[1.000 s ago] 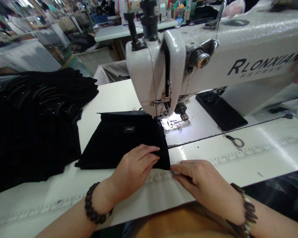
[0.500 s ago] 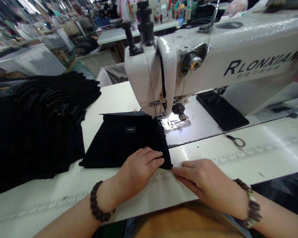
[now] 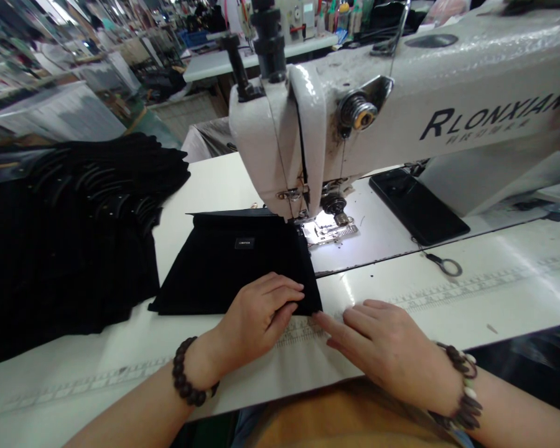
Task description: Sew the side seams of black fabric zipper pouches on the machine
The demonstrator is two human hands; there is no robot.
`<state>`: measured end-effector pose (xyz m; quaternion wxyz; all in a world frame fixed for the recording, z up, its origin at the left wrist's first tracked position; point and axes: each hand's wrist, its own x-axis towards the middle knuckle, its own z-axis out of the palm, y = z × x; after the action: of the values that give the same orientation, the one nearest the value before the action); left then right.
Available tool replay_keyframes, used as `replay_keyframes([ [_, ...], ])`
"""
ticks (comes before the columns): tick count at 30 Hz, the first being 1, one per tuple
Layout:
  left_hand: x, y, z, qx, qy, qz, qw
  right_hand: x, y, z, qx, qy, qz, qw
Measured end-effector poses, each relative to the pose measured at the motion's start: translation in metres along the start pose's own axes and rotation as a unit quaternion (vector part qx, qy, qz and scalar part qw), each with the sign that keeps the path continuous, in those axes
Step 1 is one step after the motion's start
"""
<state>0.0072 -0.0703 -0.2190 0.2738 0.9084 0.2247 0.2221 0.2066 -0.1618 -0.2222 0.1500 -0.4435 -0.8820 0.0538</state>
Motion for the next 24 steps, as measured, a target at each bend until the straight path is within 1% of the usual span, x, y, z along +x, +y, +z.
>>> replay_keyframes([
  [5, 0.002, 0.002, -0.002, 0.005, 0.009, -0.012, 1.0, 0.002, -0.002, 0.001, -0.006, -0.011, 0.028, 1.0],
  [7, 0.003, 0.004, -0.003, 0.024, 0.012, 0.004, 1.0, 0.003, -0.002, 0.001, 0.006, -0.014, 0.025, 1.0],
  [11, 0.001, 0.009, 0.002, 0.103, 0.008, 0.066, 0.992, 0.004, -0.001, 0.0, 0.018, -0.028, 0.027, 0.999],
  [13, 0.0, 0.009, 0.005, 0.132, 0.005, 0.087, 0.987, 0.005, -0.001, -0.001, 0.023, -0.039, 0.029, 0.999],
  [19, -0.002, 0.006, 0.011, 0.155, 0.004, 0.11, 0.982, 0.005, -0.001, -0.002, 0.029, -0.033, 0.02, 0.999],
  [24, -0.004, 0.003, 0.013, 0.159, -0.01, 0.141, 0.977, 0.006, 0.0, -0.001, 0.031, -0.032, 0.018, 0.999],
])
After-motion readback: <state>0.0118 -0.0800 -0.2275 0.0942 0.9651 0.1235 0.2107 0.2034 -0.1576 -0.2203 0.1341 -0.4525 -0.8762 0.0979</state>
